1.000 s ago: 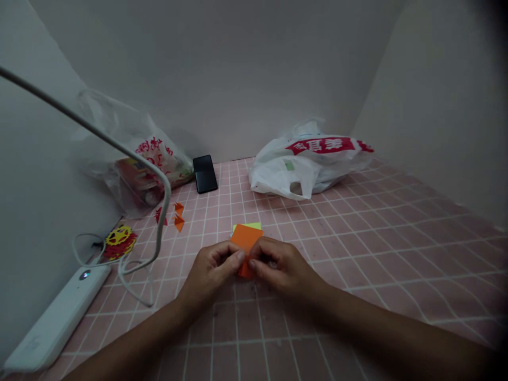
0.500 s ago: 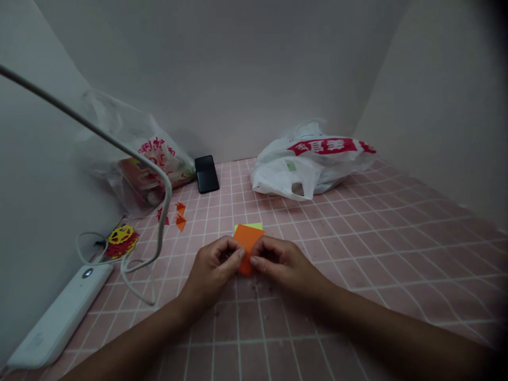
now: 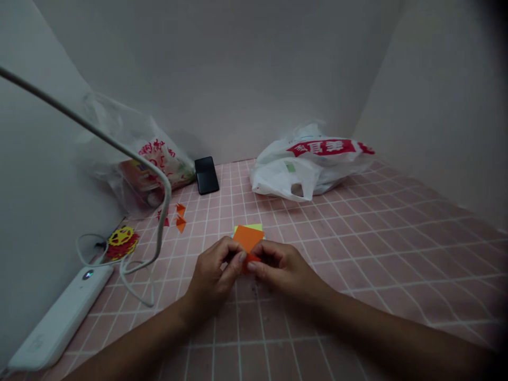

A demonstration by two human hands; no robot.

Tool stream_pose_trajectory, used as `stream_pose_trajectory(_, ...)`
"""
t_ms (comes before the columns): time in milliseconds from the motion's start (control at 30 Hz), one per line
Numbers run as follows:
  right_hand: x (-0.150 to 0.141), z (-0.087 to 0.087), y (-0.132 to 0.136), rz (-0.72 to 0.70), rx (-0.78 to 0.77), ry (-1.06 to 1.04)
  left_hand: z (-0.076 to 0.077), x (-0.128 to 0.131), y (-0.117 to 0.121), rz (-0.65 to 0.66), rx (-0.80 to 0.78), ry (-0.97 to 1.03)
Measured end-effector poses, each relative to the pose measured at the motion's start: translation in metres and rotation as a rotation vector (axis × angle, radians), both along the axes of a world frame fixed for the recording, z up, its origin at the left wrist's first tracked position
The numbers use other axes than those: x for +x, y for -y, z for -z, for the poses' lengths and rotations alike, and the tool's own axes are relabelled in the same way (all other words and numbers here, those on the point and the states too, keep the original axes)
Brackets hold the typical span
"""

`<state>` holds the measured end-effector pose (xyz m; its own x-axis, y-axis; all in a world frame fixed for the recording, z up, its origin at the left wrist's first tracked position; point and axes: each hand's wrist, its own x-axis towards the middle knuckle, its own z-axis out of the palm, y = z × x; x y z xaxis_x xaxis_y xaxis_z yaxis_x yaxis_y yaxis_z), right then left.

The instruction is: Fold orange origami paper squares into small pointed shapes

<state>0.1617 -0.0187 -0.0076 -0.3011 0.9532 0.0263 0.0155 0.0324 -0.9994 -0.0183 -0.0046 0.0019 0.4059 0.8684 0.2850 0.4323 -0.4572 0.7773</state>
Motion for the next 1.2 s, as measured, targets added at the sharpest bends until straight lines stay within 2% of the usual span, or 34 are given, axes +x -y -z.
stream_pose_trajectory(433,0.000,-0.005,0.005,0.025,0.142,0.060,-0.001,-0.001,0.002,0.109,0.272,0.011)
stream_pose_trajectory(633,0.000,-0.003,0.006,0.033,0.126,0.042,0.003,0.000,-0.001,0.068,0.336,0.026)
stream_pose_trajectory(700,0.001,-0.002,0.005,0.028,0.097,0.026,0.004,0.001,-0.001,0.046,0.304,0.041)
stream_pose_trajectory(833,0.001,0.001,0.003,0.011,0.054,-0.006,0.004,0.001,-0.002,0.020,0.090,0.068)
stream_pose_trajectory(1033,0.000,0.004,-0.001,-0.039,-0.007,-0.023,0.000,0.001,-0.004,0.097,-0.032,0.024)
stream_pose_trajectory(1200,0.001,0.005,-0.001,-0.041,-0.021,-0.019,0.000,0.005,-0.003,0.050,-0.283,0.124)
